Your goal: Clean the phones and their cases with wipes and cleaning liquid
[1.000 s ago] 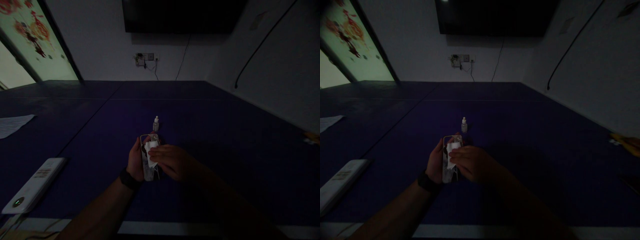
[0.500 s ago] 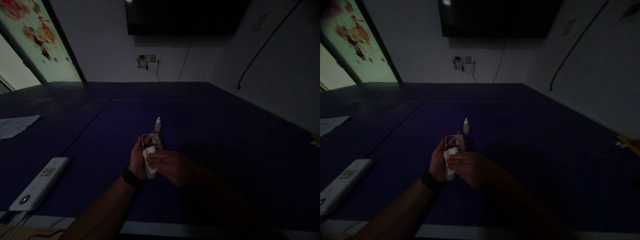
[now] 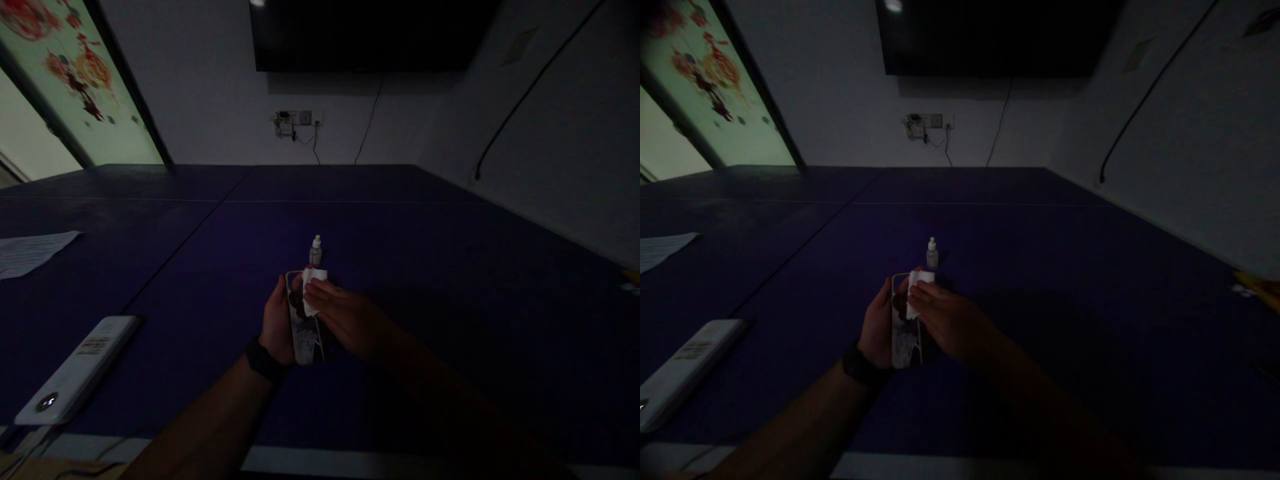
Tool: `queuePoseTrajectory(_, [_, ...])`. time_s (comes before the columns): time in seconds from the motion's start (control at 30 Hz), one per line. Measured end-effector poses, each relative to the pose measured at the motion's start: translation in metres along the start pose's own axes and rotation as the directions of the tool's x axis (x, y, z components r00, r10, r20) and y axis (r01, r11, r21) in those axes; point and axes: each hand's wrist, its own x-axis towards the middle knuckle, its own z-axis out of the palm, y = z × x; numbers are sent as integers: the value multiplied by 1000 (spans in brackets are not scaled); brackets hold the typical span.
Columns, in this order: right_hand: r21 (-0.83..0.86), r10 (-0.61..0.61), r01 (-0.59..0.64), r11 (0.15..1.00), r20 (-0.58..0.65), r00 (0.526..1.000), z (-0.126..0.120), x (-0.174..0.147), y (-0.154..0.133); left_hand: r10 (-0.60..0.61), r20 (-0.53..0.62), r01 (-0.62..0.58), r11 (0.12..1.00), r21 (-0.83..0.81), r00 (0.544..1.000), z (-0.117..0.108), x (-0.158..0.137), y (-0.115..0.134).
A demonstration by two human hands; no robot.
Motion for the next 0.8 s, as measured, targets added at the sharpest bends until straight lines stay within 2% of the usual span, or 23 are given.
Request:
queuePoseTrajectory(0.13, [64,-217,213,975,52,975,-5,2,-7,-33,-3,33,999,8,999,2,-2,-2])
queuePoseTrajectory(0.2, [85,-204,198,976,73,976,-9,1,-6,-27,15,27,1000,3,1000,4,-3,-2])
queuePoseTrajectory(0.3, [-11,-105,105,994,24,994,-8,0,-3,-3,6,3,1000,-5,1000,7,-4,0])
queuePoseTrajectory(0.37, [-40,-153,154,987,13,988,-3,1,-4,-6,-1,6,1000,4,1000,6,-4,2])
queuePoseTrajectory(0.43, [12,-244,244,970,52,968,-1,2,-6,-3,5,3,1000,16,1000,4,-4,5])
queuePoseTrajectory(0.5, [66,-280,276,959,76,957,-5,1,-7,14,7,-15,999,29,1000,3,-4,8])
queuePoseTrajectory(0.67, [-16,-94,93,996,-71,993,-19,-7,8,78,-13,-77,995,55,997,11,-6,9])
queuePoseTrajectory(0.8, [-30,0,-3,1000,-101,995,-6,-4,8,83,-22,-82,995,64,996,13,-7,7])
